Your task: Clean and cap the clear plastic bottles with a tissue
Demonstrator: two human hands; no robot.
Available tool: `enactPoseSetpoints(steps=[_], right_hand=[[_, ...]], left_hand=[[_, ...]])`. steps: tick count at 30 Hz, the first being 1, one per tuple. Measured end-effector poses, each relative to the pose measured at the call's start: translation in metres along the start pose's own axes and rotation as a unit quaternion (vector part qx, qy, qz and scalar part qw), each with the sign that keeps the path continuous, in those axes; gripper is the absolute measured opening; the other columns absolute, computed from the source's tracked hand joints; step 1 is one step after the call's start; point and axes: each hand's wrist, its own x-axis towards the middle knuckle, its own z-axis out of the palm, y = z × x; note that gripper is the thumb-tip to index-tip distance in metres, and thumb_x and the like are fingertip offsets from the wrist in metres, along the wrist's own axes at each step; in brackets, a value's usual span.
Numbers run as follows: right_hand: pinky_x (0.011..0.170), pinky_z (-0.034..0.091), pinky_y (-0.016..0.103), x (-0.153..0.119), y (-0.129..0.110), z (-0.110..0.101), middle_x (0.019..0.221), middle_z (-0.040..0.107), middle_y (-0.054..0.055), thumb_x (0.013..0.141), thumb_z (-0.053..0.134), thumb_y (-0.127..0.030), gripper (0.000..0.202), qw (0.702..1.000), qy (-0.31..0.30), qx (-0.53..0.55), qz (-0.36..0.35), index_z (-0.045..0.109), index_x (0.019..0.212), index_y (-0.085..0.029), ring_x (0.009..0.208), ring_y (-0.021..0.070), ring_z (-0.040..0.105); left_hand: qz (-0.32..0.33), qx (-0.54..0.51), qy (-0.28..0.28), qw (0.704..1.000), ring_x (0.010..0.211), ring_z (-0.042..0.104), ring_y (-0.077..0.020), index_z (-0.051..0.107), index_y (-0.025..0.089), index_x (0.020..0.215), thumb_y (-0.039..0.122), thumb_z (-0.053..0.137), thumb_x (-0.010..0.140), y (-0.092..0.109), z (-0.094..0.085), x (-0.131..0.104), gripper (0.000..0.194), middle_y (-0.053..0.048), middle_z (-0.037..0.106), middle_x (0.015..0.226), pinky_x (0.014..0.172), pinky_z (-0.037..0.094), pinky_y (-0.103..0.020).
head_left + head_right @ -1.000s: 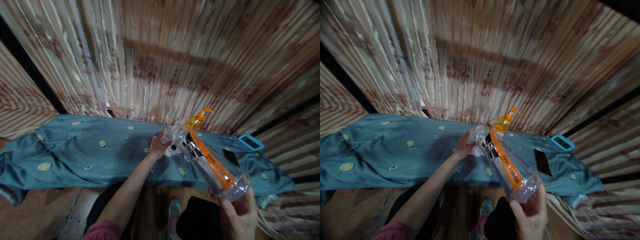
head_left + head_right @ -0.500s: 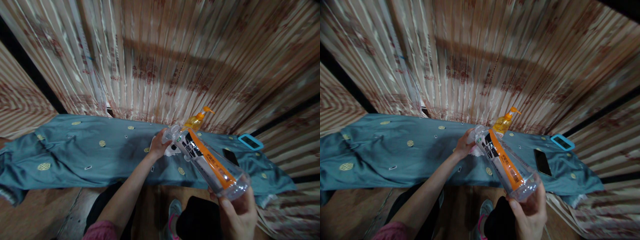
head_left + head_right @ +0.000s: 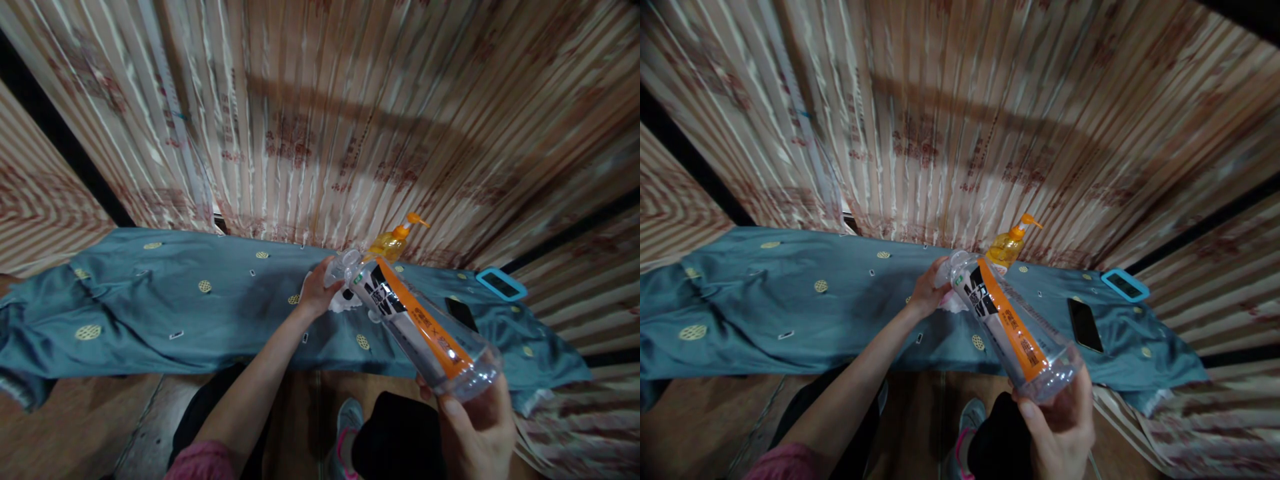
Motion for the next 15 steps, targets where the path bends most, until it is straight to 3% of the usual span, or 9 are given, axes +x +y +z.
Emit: enactPoseSetpoints(steps=[4, 15], right_hand=[[0.062, 0.056, 0.031, 0.0007, 0.0021, -0.0015, 0.133, 0.059, 0.018, 0.065, 0.084, -0.034, 0.094, 1.0, 0.004, -0.002, -0.001, 0.043, 0.149, -0.022, 0.081, 0.0236, 0.067], [0.06, 0.055, 0.03, 0.0004, 0.0004, 0.0011, 0.126, 0.063, 0.016, 0.065, 0.084, -0.034, 0.093, 1.0, 0.005, -0.005, -0.006, 0.044, 0.148, -0.022, 0.074, 0.0206, 0.065]], left_hand=[[-0.006, 0.009, -0.005, 1.0, 0.12, 0.062, -0.0268, 0.052, 0.023, 0.134, 0.03, 0.071, 0.08, 0.0006, -0.0005, -0.0001, 0.057, -0.006, 0.066, 0.133, 0.107, 0.045, -0.045], [-0.008, 0.016, 0.005, 1.0, 0.12, 0.062, -0.0267, 0.053, 0.024, 0.134, 0.031, 0.072, 0.08, 0.0012, -0.0001, -0.0001, 0.058, -0.005, 0.066, 0.132, 0.107, 0.046, -0.043]])
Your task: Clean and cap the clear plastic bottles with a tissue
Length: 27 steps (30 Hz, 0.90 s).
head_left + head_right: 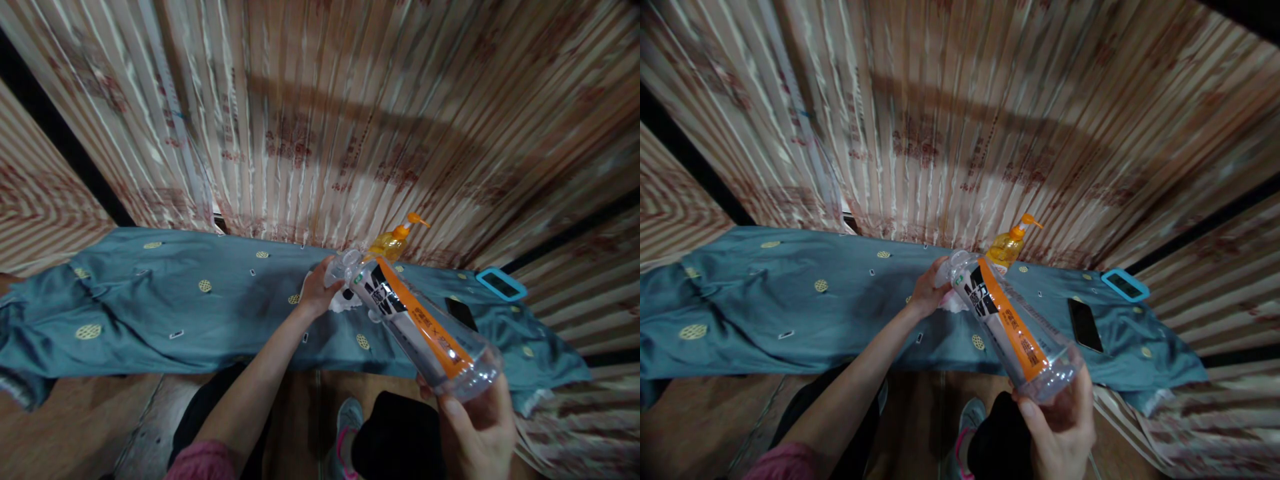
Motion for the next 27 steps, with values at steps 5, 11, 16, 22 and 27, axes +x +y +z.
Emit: enactPoseSetpoints(steps=[5, 11, 16, 22, 27], right_hand=[[0.06, 0.057, 0.034, 0.0012, 0.0028, -0.0031, 0.124, 0.064, 0.017, 0.064, 0.085, -0.033, 0.094, 1.0, 0.0, 0.01, 0.004, 0.045, 0.148, -0.022, 0.075, 0.0236, 0.068], [0.058, 0.057, 0.031, 0.0007, 0.0021, -0.0028, 0.122, 0.065, 0.016, 0.066, 0.084, -0.033, 0.091, 1.0, -0.009, 0.01, -0.004, 0.045, 0.148, -0.022, 0.072, 0.0217, 0.068], [0.061, 0.057, 0.033, -0.0004, 0.0024, -0.0029, 0.134, 0.06, 0.018, 0.067, 0.083, -0.036, 0.093, 1.0, -0.008, -0.009, 0.002, 0.041, 0.15, -0.023, 0.079, 0.0238, 0.068], [0.062, 0.057, 0.033, 0.0011, 0.0069, -0.0047, 0.128, 0.063, 0.017, 0.067, 0.083, -0.034, 0.091, 1.0, -0.008, -0.004, -0.01, 0.043, 0.149, -0.022, 0.075, 0.0223, 0.067], [0.058, 0.057, 0.032, 0.0015, 0.005, -0.0049, 0.127, 0.063, 0.018, 0.066, 0.083, -0.033, 0.093, 1.0, -0.012, 0.002, -0.006, 0.042, 0.149, -0.022, 0.073, 0.0219, 0.068]], left_hand=[[0.006, 0.003, -0.003, 1.0, 0.118, 0.063, -0.0269, 0.054, 0.024, 0.133, 0.031, 0.072, 0.08, -0.0014, 0.0002, 0.0005, 0.056, -0.006, 0.067, 0.129, 0.106, 0.047, -0.043], [0.007, -0.008, 0.001, 1.0, 0.118, 0.064, -0.027, 0.054, 0.021, 0.133, 0.029, 0.072, 0.079, -0.0031, 0.0012, 0.0012, 0.058, -0.008, 0.068, 0.129, 0.105, 0.048, -0.043], [0.014, -0.013, 0.004, 1.0, 0.119, 0.063, -0.0271, 0.054, 0.022, 0.133, 0.027, 0.072, 0.079, -0.0022, 0.0012, 0.0004, 0.057, -0.008, 0.068, 0.128, 0.105, 0.047, -0.043], [0.014, -0.014, 0.003, 1.0, 0.12, 0.063, -0.0264, 0.054, 0.024, 0.132, 0.026, 0.072, 0.079, -0.0019, 0.001, -0.0001, 0.055, -0.007, 0.067, 0.13, 0.107, 0.046, -0.043], [0.008, -0.016, 0.01, 1.0, 0.12, 0.063, -0.0282, 0.055, 0.022, 0.132, 0.026, 0.073, 0.078, -0.0015, 0.0008, -0.0002, 0.057, -0.008, 0.067, 0.131, 0.107, 0.047, -0.046]])
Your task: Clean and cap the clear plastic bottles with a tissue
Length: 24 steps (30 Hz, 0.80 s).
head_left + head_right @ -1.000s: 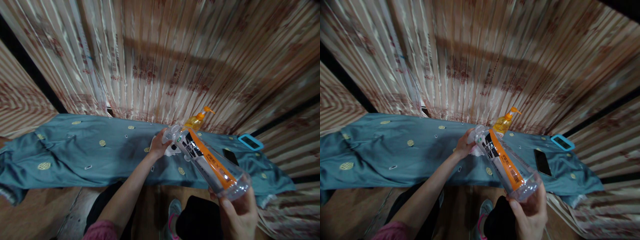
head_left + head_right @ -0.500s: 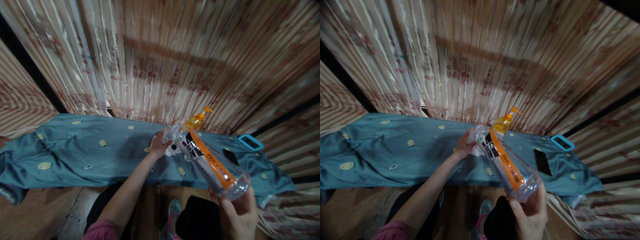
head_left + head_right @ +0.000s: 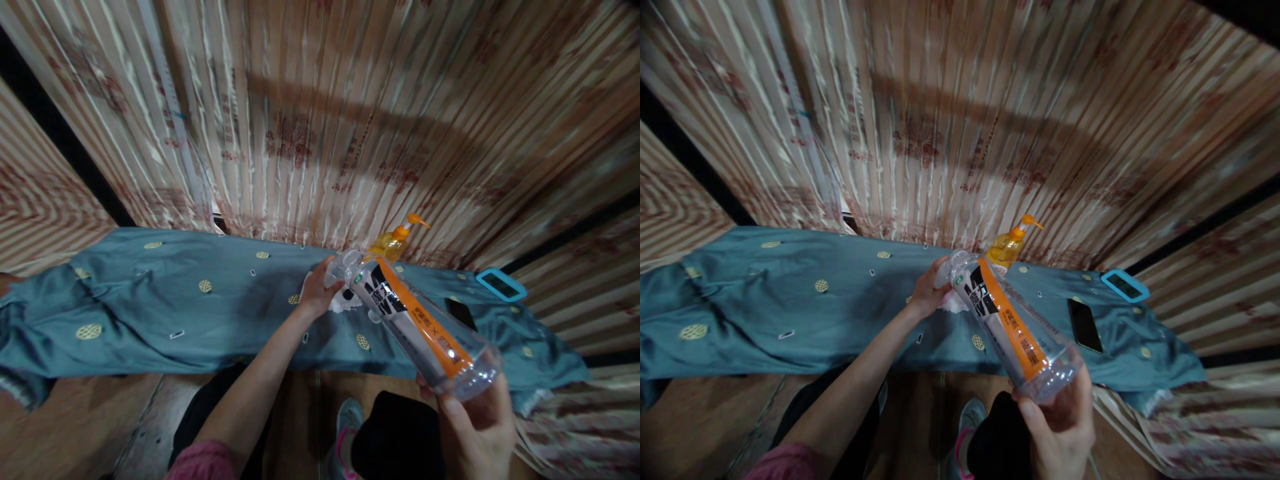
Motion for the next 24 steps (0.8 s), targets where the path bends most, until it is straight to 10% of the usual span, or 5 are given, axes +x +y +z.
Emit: enactPoseSetpoints(steps=[24], right_hand=[[0.064, 0.056, 0.036, -0.001, 0.003, -0.002, 0.137, 0.058, 0.02, 0.066, 0.083, -0.038, 0.096, 1.0, 0.006, -0.012, 0.014, 0.041, 0.15, -0.021, 0.086, 0.0279, 0.069]], left_hand=[[-0.024, 0.015, -0.008, 1.0, 0.119, 0.063, -0.0267, 0.054, 0.022, 0.132, 0.024, 0.074, 0.077, 0.002, 0.0, 0.0, 0.059, -0.007, 0.066, 0.131, 0.105, 0.047, -0.043]])
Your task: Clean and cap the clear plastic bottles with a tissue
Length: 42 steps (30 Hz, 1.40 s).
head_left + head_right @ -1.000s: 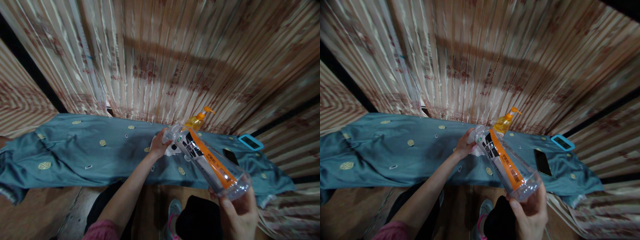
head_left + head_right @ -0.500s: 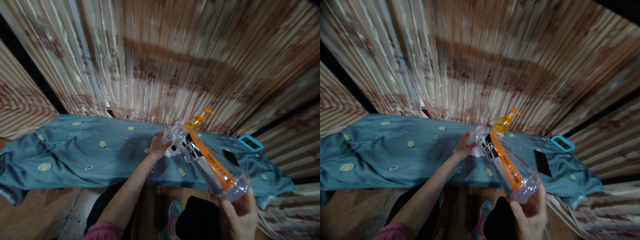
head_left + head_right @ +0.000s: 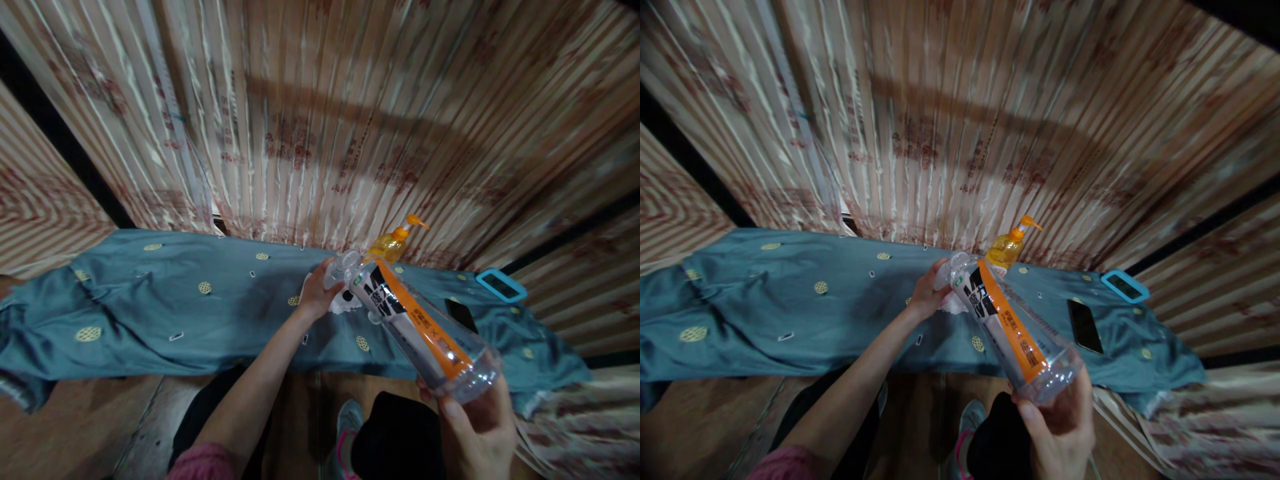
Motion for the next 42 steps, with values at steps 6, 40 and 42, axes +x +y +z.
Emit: enactPoseSetpoints(steps=[6, 40, 42], right_hand=[[0.065, 0.056, 0.034, -0.0003, -0.0017, 0.0016, 0.136, 0.059, 0.018, 0.066, 0.083, -0.037, 0.095, 1.0, -0.002, -0.01, -0.014, 0.04, 0.15, -0.021, 0.086, 0.0263, 0.068], [0.062, 0.057, 0.033, -0.0006, -0.0084, 0.0064, 0.132, 0.06, 0.017, 0.066, 0.084, -0.034, 0.093, 1.0, 0.003, 0.016, -0.016, 0.043, 0.149, -0.024, 0.083, 0.0246, 0.067], [0.062, 0.057, 0.033, -0.0008, -0.0089, 0.0059, 0.132, 0.06, 0.017, 0.066, 0.084, -0.035, 0.093, 1.0, 0.003, 0.016, -0.015, 0.043, 0.149, -0.024, 0.084, 0.0248, 0.067]], left_hand=[[0.008, 0.004, -0.004, 1.0, 0.119, 0.062, -0.0267, 0.052, 0.021, 0.134, 0.025, 0.072, 0.078, -0.0015, 0.0003, 0.0002, 0.059, -0.008, 0.065, 0.132, 0.106, 0.046, -0.043], [0.018, 0.003, -0.006, 1.0, 0.121, 0.062, -0.0253, 0.052, 0.023, 0.133, 0.028, 0.071, 0.079, -0.0019, -0.0002, -0.0005, 0.057, -0.006, 0.066, 0.133, 0.107, 0.046, -0.042], [0.014, 0.006, -0.004, 1.0, 0.12, 0.062, -0.0255, 0.052, 0.024, 0.133, 0.027, 0.071, 0.079, -0.002, -0.0002, -0.0003, 0.058, -0.006, 0.066, 0.133, 0.106, 0.046, -0.043]])
